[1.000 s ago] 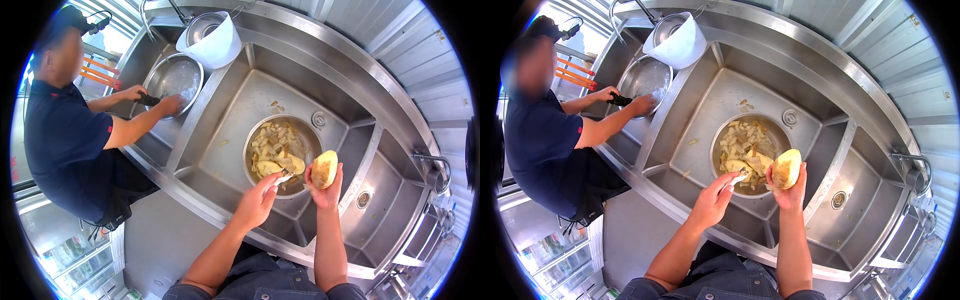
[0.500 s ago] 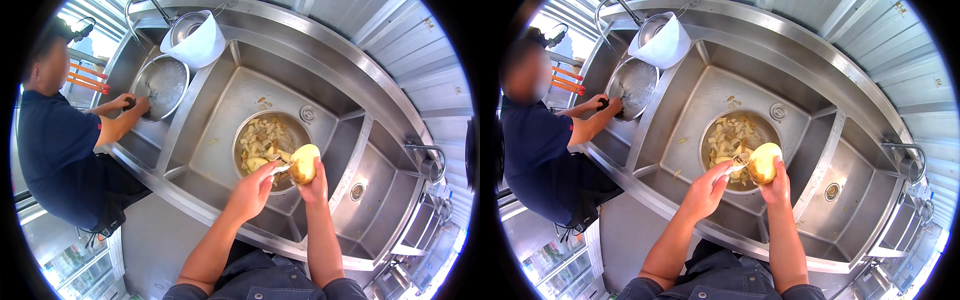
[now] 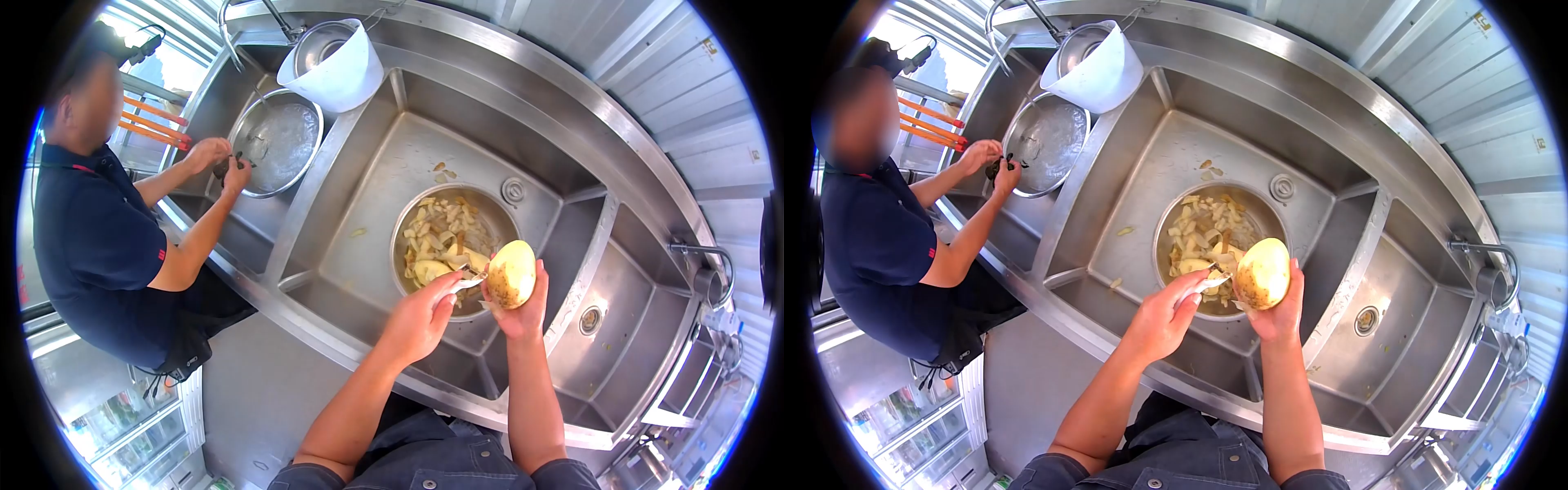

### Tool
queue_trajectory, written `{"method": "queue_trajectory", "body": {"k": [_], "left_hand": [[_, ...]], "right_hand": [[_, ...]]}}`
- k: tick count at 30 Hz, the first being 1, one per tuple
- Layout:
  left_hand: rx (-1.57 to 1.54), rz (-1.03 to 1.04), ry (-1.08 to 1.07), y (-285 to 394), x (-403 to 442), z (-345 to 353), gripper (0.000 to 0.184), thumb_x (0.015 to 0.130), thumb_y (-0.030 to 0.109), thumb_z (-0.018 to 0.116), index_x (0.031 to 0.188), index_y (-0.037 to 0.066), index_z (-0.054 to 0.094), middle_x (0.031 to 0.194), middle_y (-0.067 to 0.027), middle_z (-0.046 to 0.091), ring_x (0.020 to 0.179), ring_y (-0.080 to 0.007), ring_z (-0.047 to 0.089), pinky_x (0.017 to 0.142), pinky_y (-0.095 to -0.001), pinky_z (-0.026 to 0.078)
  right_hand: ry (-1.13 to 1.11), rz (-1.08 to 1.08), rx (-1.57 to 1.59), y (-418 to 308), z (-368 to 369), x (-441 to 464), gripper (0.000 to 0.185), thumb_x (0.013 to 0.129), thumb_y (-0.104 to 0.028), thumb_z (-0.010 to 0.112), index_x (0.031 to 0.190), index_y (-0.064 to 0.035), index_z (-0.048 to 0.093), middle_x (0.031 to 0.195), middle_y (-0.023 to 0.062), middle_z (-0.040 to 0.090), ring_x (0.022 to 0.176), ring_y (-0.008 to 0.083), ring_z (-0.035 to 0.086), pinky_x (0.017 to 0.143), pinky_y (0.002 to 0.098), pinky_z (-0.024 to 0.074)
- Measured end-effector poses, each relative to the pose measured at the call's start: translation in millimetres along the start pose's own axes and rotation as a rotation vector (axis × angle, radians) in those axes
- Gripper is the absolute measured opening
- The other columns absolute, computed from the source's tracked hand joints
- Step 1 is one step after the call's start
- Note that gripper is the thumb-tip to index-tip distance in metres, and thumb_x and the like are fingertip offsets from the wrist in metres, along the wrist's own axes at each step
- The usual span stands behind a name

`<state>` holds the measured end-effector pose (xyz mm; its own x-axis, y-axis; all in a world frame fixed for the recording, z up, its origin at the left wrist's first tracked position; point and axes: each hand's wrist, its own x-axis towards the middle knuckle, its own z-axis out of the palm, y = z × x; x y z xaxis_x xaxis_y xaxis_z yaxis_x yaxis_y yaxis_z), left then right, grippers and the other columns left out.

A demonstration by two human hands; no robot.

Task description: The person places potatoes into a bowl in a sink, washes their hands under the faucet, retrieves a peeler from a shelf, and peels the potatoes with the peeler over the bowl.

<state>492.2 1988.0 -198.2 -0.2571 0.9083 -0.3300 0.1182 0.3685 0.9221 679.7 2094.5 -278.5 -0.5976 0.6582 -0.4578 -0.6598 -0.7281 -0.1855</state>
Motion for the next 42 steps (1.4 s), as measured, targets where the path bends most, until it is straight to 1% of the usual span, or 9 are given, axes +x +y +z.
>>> {"method": "queue_trajectory", "body": {"k": [6, 10, 13, 18, 22, 30, 33, 39, 42], "left_hand": [[-0.044, -0.033, -0.019, 1, 3, -2, 0.036, 0.102, 0.007, 0.056, 0.137, 0.003, 0.058, 0.124, -0.0165, 0.069, 0.111, -0.0236, 0.069, 0.095, -0.0328, 0.052], [0.025, 0.014, -0.007, 6, 10, -3, 0.035, 0.102, 0.008, 0.056, 0.137, 0.003, 0.058, 0.123, -0.0165, 0.07, 0.111, -0.0245, 0.069, 0.096, -0.0335, 0.052], [0.082, 0.024, 0.007, 6, 14, 4, 0.035, 0.102, 0.008, 0.056, 0.136, 0.003, 0.059, 0.123, -0.0182, 0.07, 0.111, -0.0279, 0.069, 0.094, -0.0342, 0.053], [0.344, 0.062, 0.057, 7, 17, 19, 0.034, 0.098, 0.005, 0.058, 0.132, 0.006, 0.061, 0.11, -0.0245, 0.07, 0.1, -0.0416, 0.068, 0.084, -0.0441, 0.055], [0.306, 0.126, 0.027, -20, -18, 47, 0.037, 0.095, 0.007, 0.06, 0.132, 0.008, 0.061, 0.097, -0.0228, 0.07, 0.089, -0.0416, 0.068, 0.077, -0.047, 0.055], [0.322, 0.12, 0.146, 1, 19, 34, 0.036, 0.098, 0.011, 0.057, 0.133, 0.007, 0.06, 0.095, -0.0226, 0.069, 0.085, -0.0422, 0.066, 0.073, -0.0488, 0.053], [0.267, 0.083, -0.016, -12, -13, 46, 0.035, 0.098, 0.005, 0.057, 0.133, 0.007, 0.061, 0.106, -0.0244, 0.069, 0.092, -0.0416, 0.068, 0.077, -0.0461, 0.055], [0.222, 0.062, 0.117, 1, 15, 26, 0.038, 0.097, 0.004, 0.058, 0.135, 0.008, 0.059, 0.108, -0.0213, 0.07, 0.093, -0.0397, 0.069, 0.078, -0.0428, 0.055], [0.212, 0.125, 0.154, 8, 20, 30, 0.039, 0.097, 0.004, 0.058, 0.136, 0.007, 0.058, 0.106, -0.0214, 0.07, 0.091, -0.0397, 0.069, 0.077, -0.0416, 0.055]], "right_hand": [[0.187, -0.015, -0.116, 4, 15, -1, 0.058, 0.103, -0.052, 0.044, 0.137, -0.0057, 0.054, 0.13, 0.0195, 0.063, 0.12, 0.0364, 0.061, 0.095, 0.0524, 0.0539], [0.215, -0.023, -0.171, 8, 0, 2, 0.054, 0.099, -0.039, 0.057, 0.138, -0.0017, 0.052, 0.133, 0.0213, 0.062, 0.123, 0.0365, 0.061, 0.106, 0.055, 0.0487], [0.298, -0.047, -0.228, 10, 3, 3, 0.05, 0.098, -0.035, 0.06, 0.134, -0.0006, 0.055, 0.128, 0.0185, 0.064, 0.119, 0.0345, 0.063, 0.104, 0.0525, 0.0499], [0.364, -0.162, -0.316, 20, 15, 4, 0.047, 0.099, -0.036, 0.059, 0.13, 0.0001, 0.057, 0.125, 0.0164, 0.065, 0.114, 0.0323, 0.064, 0.1, 0.0488, 0.0517], [0.503, -0.253, -0.213, 16, 27, 11, 0.047, 0.099, -0.037, 0.059, 0.129, -0.0011, 0.057, 0.123, 0.0149, 0.066, 0.111, 0.0308, 0.065, 0.098, 0.0464, 0.0524], [0.432, -0.265, -0.155, 25, 24, 17, 0.044, 0.099, -0.037, 0.061, 0.127, -0.0038, 0.058, 0.119, 0.0118, 0.068, 0.109, 0.0292, 0.066, 0.096, 0.0457, 0.0538], [0.545, -0.314, -0.144, 14, 18, 22, 0.043, 0.098, -0.036, 0.064, 0.126, -0.0042, 0.059, 0.118, 0.0111, 0.069, 0.109, 0.0283, 0.067, 0.095, 0.046, 0.0547], [0.468, -0.281, -0.237, 12, 19, 16, 0.045, 0.101, -0.039, 0.059, 0.131, -0.0045, 0.057, 0.124, 0.0119, 0.067, 0.114, 0.0281, 0.065, 0.098, 0.0459, 0.0527], [0.232, -0.169, -0.093, 16, 17, 12, 0.05, 0.105, -0.042, 0.05, 0.135, -0.0025, 0.055, 0.13, 0.0131, 0.065, 0.12, 0.0314, 0.061, 0.104, 0.0469, 0.0478]]}}
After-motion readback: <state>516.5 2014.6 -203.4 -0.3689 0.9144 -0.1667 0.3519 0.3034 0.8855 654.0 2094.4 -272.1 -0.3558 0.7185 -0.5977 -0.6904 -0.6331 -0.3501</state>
